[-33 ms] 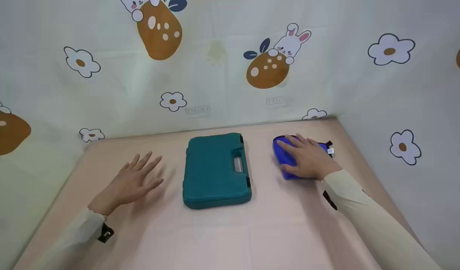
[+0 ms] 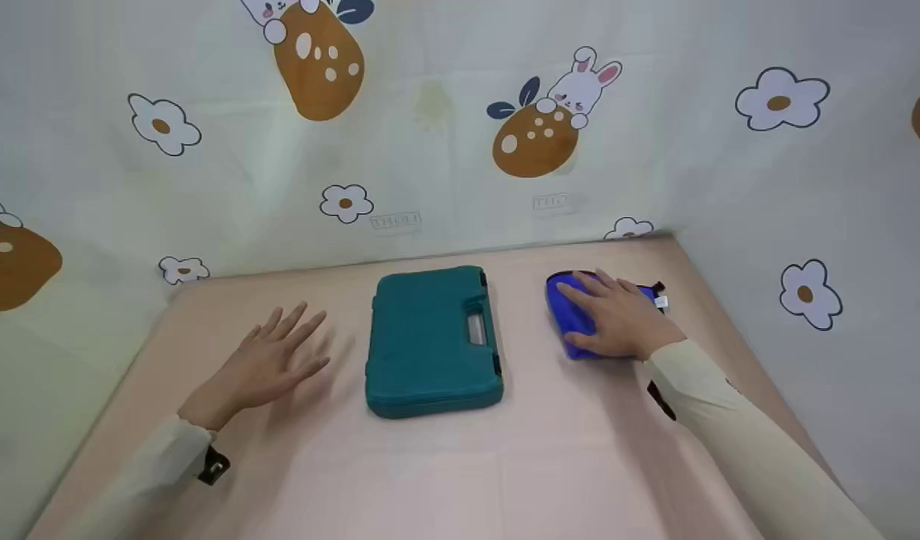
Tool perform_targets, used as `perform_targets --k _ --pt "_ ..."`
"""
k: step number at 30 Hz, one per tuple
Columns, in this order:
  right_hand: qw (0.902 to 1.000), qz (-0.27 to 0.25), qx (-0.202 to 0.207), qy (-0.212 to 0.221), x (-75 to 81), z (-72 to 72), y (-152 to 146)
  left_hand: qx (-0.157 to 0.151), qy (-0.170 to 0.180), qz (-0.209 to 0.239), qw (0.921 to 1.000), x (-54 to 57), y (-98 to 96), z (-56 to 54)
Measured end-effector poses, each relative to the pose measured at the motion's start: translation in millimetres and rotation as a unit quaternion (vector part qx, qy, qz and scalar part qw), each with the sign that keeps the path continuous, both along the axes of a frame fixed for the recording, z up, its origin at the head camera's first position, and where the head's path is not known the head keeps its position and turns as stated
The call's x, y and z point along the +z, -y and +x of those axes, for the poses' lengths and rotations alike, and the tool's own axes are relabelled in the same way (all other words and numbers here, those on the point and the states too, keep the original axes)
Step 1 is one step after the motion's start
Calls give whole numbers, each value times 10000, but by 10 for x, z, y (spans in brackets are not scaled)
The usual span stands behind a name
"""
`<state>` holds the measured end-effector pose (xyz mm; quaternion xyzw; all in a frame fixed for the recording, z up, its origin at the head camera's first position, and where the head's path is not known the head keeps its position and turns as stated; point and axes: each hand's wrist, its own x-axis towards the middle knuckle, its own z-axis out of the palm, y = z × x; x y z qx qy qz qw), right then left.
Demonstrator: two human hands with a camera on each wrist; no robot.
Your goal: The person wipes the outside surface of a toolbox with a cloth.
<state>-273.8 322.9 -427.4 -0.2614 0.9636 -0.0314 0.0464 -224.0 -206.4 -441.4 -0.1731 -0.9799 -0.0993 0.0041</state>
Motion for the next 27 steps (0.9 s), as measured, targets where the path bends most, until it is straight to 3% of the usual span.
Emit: perform_targets --k 7,14,19,27 --pt "9974 92 -401 586 -117 1 -104 -324 234 108 9991 59 -306 0" --pt "9971 265 -295 649 -262 -50 -144 -928 751 241 9926 1 -768 46" --pt "9981 258 -221 522 -295 -106 -88 -1163 942 137 9886 -97 -997 49" --pt "9997 183 -82 135 -406 -174 -27 -1249 857 12 9885 -148 -1079 15"
